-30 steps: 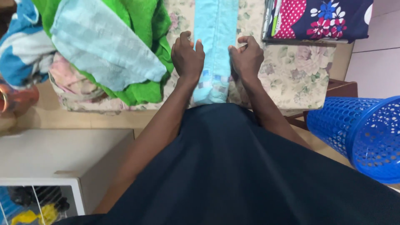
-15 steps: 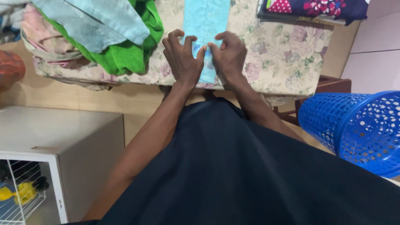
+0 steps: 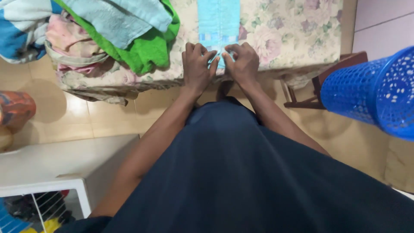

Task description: The person folds a light blue towel on a floral tablecloth, then picks up a pink floral towel and begins folding it. The person places the folded blue towel on a stack of other folded towels.

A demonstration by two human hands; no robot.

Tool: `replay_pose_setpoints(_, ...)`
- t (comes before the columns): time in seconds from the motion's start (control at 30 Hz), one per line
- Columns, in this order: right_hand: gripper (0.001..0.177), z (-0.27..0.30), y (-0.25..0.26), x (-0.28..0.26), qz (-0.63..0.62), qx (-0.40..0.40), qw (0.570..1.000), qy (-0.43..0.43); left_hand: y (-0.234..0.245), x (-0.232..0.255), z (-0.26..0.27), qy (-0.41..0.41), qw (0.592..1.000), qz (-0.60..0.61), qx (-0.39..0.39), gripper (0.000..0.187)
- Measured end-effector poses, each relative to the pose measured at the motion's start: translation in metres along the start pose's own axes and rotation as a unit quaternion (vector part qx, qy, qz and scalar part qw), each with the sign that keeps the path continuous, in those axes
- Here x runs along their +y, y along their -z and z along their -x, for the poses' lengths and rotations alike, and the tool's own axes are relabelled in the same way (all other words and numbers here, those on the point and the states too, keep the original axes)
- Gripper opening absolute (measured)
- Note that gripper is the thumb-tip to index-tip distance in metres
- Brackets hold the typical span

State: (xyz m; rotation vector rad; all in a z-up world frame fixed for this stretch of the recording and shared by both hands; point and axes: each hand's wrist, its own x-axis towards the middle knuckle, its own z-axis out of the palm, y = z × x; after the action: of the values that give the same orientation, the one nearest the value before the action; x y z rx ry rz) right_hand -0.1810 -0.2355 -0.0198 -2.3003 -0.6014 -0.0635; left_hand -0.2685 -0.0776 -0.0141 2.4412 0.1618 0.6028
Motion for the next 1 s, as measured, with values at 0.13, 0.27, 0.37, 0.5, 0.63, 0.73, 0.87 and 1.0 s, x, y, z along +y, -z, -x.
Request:
replay_pose_setpoints(0.13, 0.016, 0.028, -0.001, -0.003, 0.012, 0.025, 0.999, -0.028, 0.011, -0.007, 0.014, -0.009, 1.0, 0.012, -0.015, 0.023)
replay_pose_setpoints(0.27, 0.026, 0.041, 0.002, -0.012, 0.022, 0.035, 0.999, -0.025, 0.005, -0.012, 0.02, -0.018, 1.0, 0.013, -0.001, 0.037)
replay_pose_setpoints(0.37, 0.031, 0.049, -0.003, -0.025, 0.029, 0.048, 0.998, 0.0, -0.001, -0.021, 0.018, -0.005, 1.0, 0.019, -0.009, 0.024)
replay_pose_setpoints(0.5, 0.025, 0.045, -0.009, -0.032, 0.051, 0.041, 0.998, 0.001, -0.006, -0.028, 0.012, 0.012, 1.0, 0.024, -0.002, 0.008)
replay_pose_setpoints(0.63, 0.02, 0.045, -0.009, -0.028, 0.052, 0.036, 0.998, -0.01, 0.007, -0.019, 0.019, -0.01, 0.999, 0.035, -0.033, 0.009)
replay_pose_setpoints(0.73, 0.02, 0.042, -0.009, -0.026, 0.05, 0.025, 0.998, -0.026, 0.022, -0.012, 0.022, -0.056, 0.997, 0.043, -0.021, 0.019)
replay_pose_setpoints(0.87, 0.02, 0.035, -0.005, -0.024, 0.044, 0.035, 0.997, -0.054, 0.025, -0.012, 0.013, -0.097, 0.995, 0.017, -0.003, 0.027)
replay_pose_setpoints(1.0, 0.026, 0.022, 0.001, -0.019, 0.061, 0.009, 0.998, -0.014, 0.012, -0.02, -0.003, 0.028, 0.994, 0.044, -0.094, 0.034)
